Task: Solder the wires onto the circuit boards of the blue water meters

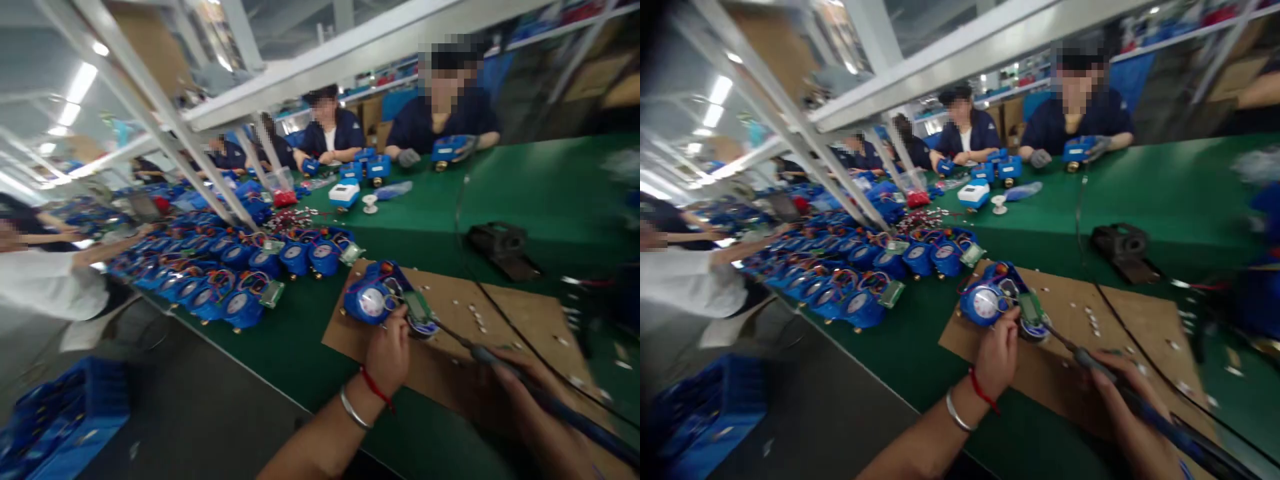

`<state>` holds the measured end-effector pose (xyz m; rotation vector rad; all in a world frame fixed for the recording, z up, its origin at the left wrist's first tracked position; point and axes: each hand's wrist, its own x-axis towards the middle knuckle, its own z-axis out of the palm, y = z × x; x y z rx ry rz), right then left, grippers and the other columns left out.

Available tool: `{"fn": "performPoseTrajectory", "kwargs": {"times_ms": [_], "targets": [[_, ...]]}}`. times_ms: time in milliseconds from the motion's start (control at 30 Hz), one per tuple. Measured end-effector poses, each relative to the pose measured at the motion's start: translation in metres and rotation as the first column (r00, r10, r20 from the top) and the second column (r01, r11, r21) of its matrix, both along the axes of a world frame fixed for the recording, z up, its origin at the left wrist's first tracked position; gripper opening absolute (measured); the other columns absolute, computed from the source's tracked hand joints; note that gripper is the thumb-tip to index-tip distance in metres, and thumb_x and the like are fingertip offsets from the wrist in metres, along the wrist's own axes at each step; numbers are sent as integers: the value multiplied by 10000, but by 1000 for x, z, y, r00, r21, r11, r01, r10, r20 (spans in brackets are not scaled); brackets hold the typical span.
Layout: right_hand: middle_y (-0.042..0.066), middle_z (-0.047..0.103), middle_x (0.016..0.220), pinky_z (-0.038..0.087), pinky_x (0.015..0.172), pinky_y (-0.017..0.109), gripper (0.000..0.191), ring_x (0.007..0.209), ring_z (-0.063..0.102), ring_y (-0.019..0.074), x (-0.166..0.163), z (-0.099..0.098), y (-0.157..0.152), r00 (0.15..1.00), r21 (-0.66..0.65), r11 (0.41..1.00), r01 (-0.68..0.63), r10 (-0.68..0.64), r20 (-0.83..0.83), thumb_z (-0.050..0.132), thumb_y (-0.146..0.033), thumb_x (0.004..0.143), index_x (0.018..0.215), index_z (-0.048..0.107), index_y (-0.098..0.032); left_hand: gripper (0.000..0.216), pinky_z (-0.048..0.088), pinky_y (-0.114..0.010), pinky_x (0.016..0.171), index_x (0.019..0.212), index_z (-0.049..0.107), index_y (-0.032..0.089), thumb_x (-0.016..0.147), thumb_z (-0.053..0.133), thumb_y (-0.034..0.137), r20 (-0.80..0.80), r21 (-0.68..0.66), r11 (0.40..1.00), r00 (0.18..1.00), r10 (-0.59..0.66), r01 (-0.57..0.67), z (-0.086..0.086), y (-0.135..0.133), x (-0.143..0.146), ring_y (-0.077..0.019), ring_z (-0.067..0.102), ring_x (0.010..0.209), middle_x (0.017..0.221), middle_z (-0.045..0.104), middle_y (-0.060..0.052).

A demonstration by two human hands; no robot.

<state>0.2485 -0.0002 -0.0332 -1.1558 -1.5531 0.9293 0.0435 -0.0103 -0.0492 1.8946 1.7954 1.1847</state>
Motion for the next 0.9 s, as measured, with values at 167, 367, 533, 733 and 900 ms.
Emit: {"fn": "performPoseTrajectory", "kwargs": {"times_ms": [167, 367, 533, 733, 900], "targets": [[20, 628, 740, 516, 577, 302, 211, 654, 619, 188, 8, -16, -1, 994, -134, 991, -11, -4, -111, 610, -410, 872, 1013, 625, -253, 208, 516, -384, 989, 1101, 491, 186, 968, 342, 127, 3, 86, 995, 999, -48, 48, -5, 8, -2, -204, 537, 1262, 1338, 571, -158], [31, 646, 804, 508, 670, 300, 219, 726, 625, 176, 5, -8, -1, 987, -179, 973, -145, 130, -93, 585, -359, 909, 1079, 606, -223, 189, 512, -390, 991, 1089, 499, 181, 978, 349, 152, 3, 85, 996, 999, -37, 37, -5, 6, -2, -206, 535, 1264, 1341, 569, -161], [22, 649, 824, 496, 701, 286, 197, 752, 633, 165, 8, -8, 0, 988, -144, 978, -154, 152, -21, 587, -331, 914, 1083, 615, -234, 181, 513, -394, 981, 1078, 504, 175, 975, 357, 149, 22, 91, 995, 999, -43, 41, -6, 7, -2, -211, 540, 1256, 1334, 572, -170], [34, 670, 878, 504, 719, 284, 197, 782, 640, 171, 8, -16, 2, 988, -133, 979, -153, 153, -8, 589, -331, 909, 1082, 619, -241, 176, 513, -400, 980, 1086, 493, 177, 976, 360, 146, 20, 88, 995, 999, -48, 46, -7, 7, -2, -212, 547, 1249, 1336, 570, -173], [40, 680, 887, 511, 710, 276, 201, 793, 653, 173, 8, -16, 3, 988, -124, 981, -149, 154, 30, 587, -333, 909, 1080, 628, -236, 177, 505, -405, 990, 1096, 494, 180, 979, 363, 154, 24, 79, 996, 999, -49, 47, -8, 7, -2, -210, 544, 1253, 1336, 571, -167]]}}
